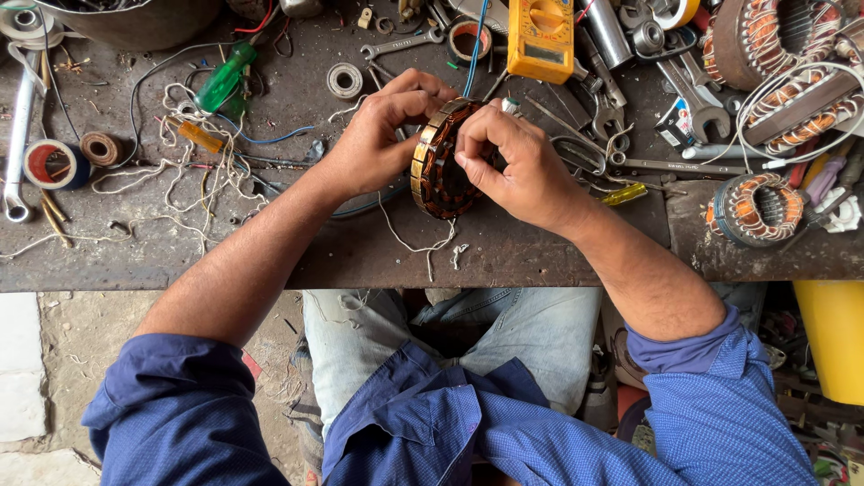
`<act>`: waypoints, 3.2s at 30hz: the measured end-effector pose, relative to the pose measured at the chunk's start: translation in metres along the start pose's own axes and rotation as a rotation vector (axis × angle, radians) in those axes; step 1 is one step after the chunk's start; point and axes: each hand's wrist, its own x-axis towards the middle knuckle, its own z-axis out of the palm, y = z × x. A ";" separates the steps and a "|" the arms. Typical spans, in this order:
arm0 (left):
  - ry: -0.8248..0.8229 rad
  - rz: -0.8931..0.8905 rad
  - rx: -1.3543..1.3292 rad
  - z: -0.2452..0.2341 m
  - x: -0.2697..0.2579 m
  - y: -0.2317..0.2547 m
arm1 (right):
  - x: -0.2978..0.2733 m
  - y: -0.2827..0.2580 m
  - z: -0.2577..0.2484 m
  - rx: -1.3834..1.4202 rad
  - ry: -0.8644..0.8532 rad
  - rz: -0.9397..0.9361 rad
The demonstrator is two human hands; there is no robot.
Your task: The person sits at a workbench and manipulates a circular copper-wound electrical component, likely a stator. They use their hands to adjust and arrange the copper windings and connect a blue wire to the component.
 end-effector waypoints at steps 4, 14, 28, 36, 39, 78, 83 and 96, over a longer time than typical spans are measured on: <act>-0.008 0.008 0.035 -0.002 0.000 0.000 | 0.003 -0.002 0.002 -0.055 -0.038 0.046; -0.008 -0.008 -0.028 -0.002 0.000 -0.005 | -0.002 0.003 0.003 0.108 -0.084 0.160; 0.017 -0.095 0.000 0.000 -0.003 -0.002 | -0.007 0.020 -0.007 0.425 0.065 0.223; -0.017 -0.071 -0.071 0.000 -0.004 0.001 | 0.004 0.030 -0.009 0.141 0.358 0.021; -0.029 -0.052 -0.027 0.001 -0.002 0.002 | 0.010 0.025 -0.016 -0.014 0.315 -0.021; 0.233 -0.182 0.569 0.007 0.003 0.019 | 0.004 -0.004 0.000 -0.174 0.141 0.138; 0.254 -0.031 0.489 0.001 -0.004 0.011 | -0.003 0.002 0.009 -0.112 0.213 0.108; 0.895 0.005 0.430 -0.072 -0.002 -0.033 | -0.007 -0.003 0.008 -0.209 0.192 -0.045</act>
